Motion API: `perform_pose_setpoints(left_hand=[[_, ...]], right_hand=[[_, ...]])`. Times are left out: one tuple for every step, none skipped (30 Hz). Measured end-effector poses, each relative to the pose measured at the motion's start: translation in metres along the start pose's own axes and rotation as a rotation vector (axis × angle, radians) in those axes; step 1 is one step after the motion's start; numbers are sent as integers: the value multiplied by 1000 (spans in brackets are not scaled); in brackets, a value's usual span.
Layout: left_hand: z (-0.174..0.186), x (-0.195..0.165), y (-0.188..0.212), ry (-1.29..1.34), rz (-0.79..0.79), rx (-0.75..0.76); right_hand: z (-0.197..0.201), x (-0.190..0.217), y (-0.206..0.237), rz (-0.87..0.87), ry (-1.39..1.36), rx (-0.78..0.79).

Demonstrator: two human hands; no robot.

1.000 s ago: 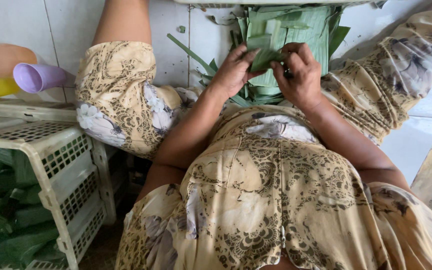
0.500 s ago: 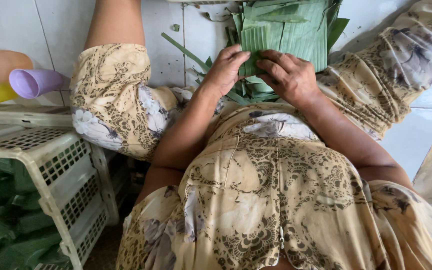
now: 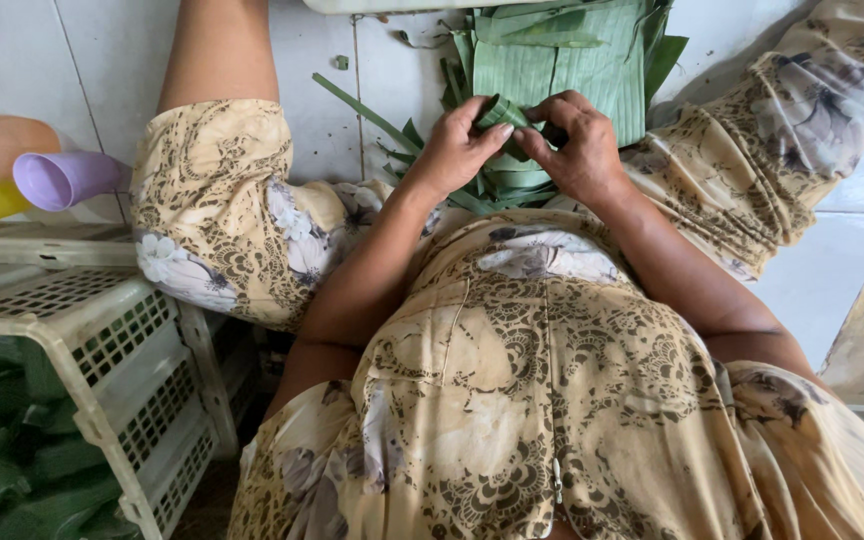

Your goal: The person sits on the floor and folds cut banana leaf pieces into small open containers, creasing and shaping each piece by hand. They use a small stapler to staple the side seam of each folded leaf container and place finished containers into a plastic crate.

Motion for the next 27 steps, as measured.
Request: perform_pose_setpoints(left_hand=[[1, 0, 0, -80, -14, 2], [-1, 2, 1, -118, -10, 28], [-2, 4, 2, -155, -4, 54], [-4, 5, 2, -192, 3, 80], [-6, 5, 2, -207, -5, 86], [-8, 5, 2, -222, -13, 94], [-10, 6, 0, -236, -23, 101], [-7, 10, -3, -237, 16, 54], [-4, 15, -7, -238, 54, 8], [-1, 21, -10, -238, 94, -38], [10, 18, -13, -337, 36, -159], [21, 15, -14, -435, -22, -280], [32, 11, -14, -534, -81, -402], [35, 19, -16, -569, -19, -382], [39, 26, -16, -603, 39, -362], [39, 32, -17, -637, 97, -342], [36, 31, -17, -620, 46, -328], [31, 29, -17, -603, -4, -312], [27, 25, -17, -585, -55, -295], [26, 27, -18, -601, -19, -303], [25, 28, -18, -617, 18, -311], [25, 30, -18, -633, 56, -320], [26, 29, -18, -594, 50, -329], [27, 28, -19, -557, 44, -338], [29, 27, -19, -520, 37, -348], [31, 26, -19, -514, 25, -352], [34, 25, -19, -507, 13, -354]], right_hand=[[3, 8, 0, 111, -29, -16], [7, 15, 1, 222, -57, -30], [10, 22, 3, 333, -85, -43], [3, 12, -1, 218, -86, 55], [-5, 0, -3, 103, -87, 154], [-13, -13, -4, -14, -89, 253], [-16, -21, -6, -53, -97, 270], [-17, -31, -8, -91, -104, 287], [-19, -42, -11, -130, -112, 303], [-17, -57, -15, -215, -207, 260], [-14, -74, -18, -303, -302, 217], [-10, -92, -21, -390, -396, 174], [-3, -104, -26, -381, -462, 94], [4, -115, -30, -368, -527, 12], [8, -125, -33, -352, -591, -73], [4, -132, -36, -350, -568, -78], [1, -138, -36, -351, -545, -81], [-2, -143, -35, -353, -522, -85], [-8, -146, -35, -353, -497, -65], [-14, -146, -34, -353, -471, -45], [-19, -146, -34, -353, -446, -25], [-22, -146, -33, -372, -479, -11], [-25, -146, -32, -390, -513, 4], [-26, -144, -31, -407, -548, 20], [-18, -138, -32, -325, -498, -9], [-8, -131, -32, -242, -447, -36], [-1, -123, -32, -161, -396, -63]])
Point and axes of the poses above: each hand's wrist, its own y-axis away from the middle knuckle, its own z-axis out of the back of the hand, x = y × z, the point moved 8 cm from there along -y, towards the middle knuckle, and after that the axes turned 5 degrees about -z, right-handed, at the moved point
